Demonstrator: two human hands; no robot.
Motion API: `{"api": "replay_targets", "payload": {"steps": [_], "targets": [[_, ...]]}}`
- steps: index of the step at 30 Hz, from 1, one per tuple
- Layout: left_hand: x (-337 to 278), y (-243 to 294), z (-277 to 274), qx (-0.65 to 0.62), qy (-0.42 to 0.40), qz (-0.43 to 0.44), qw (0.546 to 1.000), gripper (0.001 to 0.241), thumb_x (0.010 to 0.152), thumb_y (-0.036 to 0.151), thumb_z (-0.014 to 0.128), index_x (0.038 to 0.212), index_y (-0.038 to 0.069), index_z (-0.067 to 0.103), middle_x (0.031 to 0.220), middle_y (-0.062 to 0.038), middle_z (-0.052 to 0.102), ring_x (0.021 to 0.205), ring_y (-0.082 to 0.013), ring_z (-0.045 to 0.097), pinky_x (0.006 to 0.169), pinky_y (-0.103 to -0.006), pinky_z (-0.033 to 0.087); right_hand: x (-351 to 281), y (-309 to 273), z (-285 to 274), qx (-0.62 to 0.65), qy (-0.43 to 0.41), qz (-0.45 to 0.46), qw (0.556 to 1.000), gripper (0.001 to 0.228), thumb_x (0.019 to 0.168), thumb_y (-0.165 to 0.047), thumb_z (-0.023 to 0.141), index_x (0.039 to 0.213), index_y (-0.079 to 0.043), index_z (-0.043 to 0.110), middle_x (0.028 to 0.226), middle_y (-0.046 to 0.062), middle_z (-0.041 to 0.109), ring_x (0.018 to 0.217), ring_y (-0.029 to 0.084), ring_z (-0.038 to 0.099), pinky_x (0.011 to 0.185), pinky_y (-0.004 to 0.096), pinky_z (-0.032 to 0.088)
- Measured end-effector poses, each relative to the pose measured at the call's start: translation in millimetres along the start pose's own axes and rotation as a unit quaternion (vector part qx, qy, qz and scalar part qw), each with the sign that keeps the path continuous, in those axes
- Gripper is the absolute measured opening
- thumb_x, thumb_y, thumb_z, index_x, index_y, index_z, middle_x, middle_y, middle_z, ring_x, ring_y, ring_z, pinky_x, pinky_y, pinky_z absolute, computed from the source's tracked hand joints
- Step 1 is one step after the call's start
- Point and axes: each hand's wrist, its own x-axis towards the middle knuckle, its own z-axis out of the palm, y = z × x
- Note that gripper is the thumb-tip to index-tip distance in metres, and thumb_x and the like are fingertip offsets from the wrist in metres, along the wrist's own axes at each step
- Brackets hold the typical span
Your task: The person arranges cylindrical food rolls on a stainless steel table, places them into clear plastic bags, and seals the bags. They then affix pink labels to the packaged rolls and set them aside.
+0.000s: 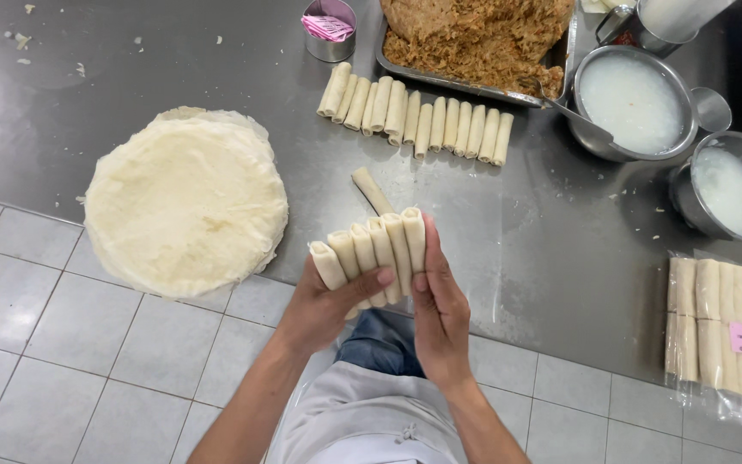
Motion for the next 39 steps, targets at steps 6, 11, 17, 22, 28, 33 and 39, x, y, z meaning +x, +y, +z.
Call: {"api": "replay_targets", "payload": {"steps": [6,11,17,22,28,33,39], "targets": [[-5,-4,0,-0.155,0.018,-0.089,0.984,0.022,0.078,-0.003,0.069,0.100,-0.003,0.066,0.094,-0.013,0.069,0.091,-0.0258,0.067,0.077,-0.0360,0.057,2,-25,-1,0.094,-0.022,-0.033,0.995,0.074,0.096,-0.015,0.051,0.149,-0.011,0.000,0.161,0.017,0.002,0.151,0.030,0.008,0.121,0.045,0.025],[-13,-5,2,-0.116,-0.001,-0.075,0.990,0.012,0.079,0.001,0.071,0.092,0.002,0.068,0.088,-0.007,0.069,0.087,-0.0208,0.066,0.073,-0.0327,0.056,-17,16,-9,0.028,0.120,-0.106,0.987,0.045,0.086,-0.024,0.069,0.125,-0.008,0.053,0.117,0.006,0.050,0.111,0.019,0.050,0.093,0.030,0.049],[-6,36,31,0.069,-0.116,0.028,0.990,0.066,0.092,0.032,0.050,0.146,0.006,0.023,0.155,-0.011,0.026,0.149,-0.0280,0.011,0.119,-0.0472,0.004,-16,8,15,0.236,0.047,-0.113,0.964,0.066,0.096,-0.020,0.059,0.146,-0.024,0.016,0.149,0.013,0.028,0.134,0.030,0.038,0.110,0.047,0.042],[4,38,43,0.239,-0.077,0.017,0.968,0.067,0.088,0.044,0.049,0.144,0.012,0.034,0.156,-0.006,0.029,0.151,-0.0249,0.003,0.117,-0.0462,0.006,-19,8,6,0.284,0.100,-0.076,0.951,0.080,0.090,-0.005,0.062,0.148,-0.023,0.011,0.150,0.014,0.029,0.132,0.027,0.041,0.103,0.040,0.046],[14,2,38,0.166,-0.190,0.001,0.968,0.084,0.083,0.054,0.054,0.144,0.002,0.029,0.151,-0.017,0.035,0.147,-0.0291,0.021,0.120,-0.0468,0.016,-41,4,-35,0.277,0.216,0.049,0.935,0.092,0.078,-0.008,0.069,0.148,-0.026,0.011,0.141,0.014,0.038,0.112,0.026,0.052,0.046,0.039,0.060],[-9,-50,-1,0.554,-0.104,0.195,0.803,0.080,0.085,0.053,0.057,0.142,0.005,0.027,0.146,-0.013,0.038,0.130,-0.0300,0.041,0.106,-0.0447,0.032,-99,20,-123,0.249,0.292,0.112,0.917,0.081,0.083,0.003,0.065,0.148,-0.019,0.021,0.141,0.018,0.037,0.119,0.032,0.050,0.059,0.032,0.068],[-15,-99,13,0.593,-0.048,0.204,0.777,0.030,0.081,0.021,0.057,0.110,0.016,0.049,0.117,-0.002,0.054,0.102,-0.0227,0.051,0.088,-0.0407,0.035,-139,31,-146,0.171,0.323,0.246,0.898,0.078,0.079,-0.004,0.062,0.146,-0.020,0.025,0.134,0.014,0.042,0.102,0.032,0.060,0.057,0.030,0.062]]}}
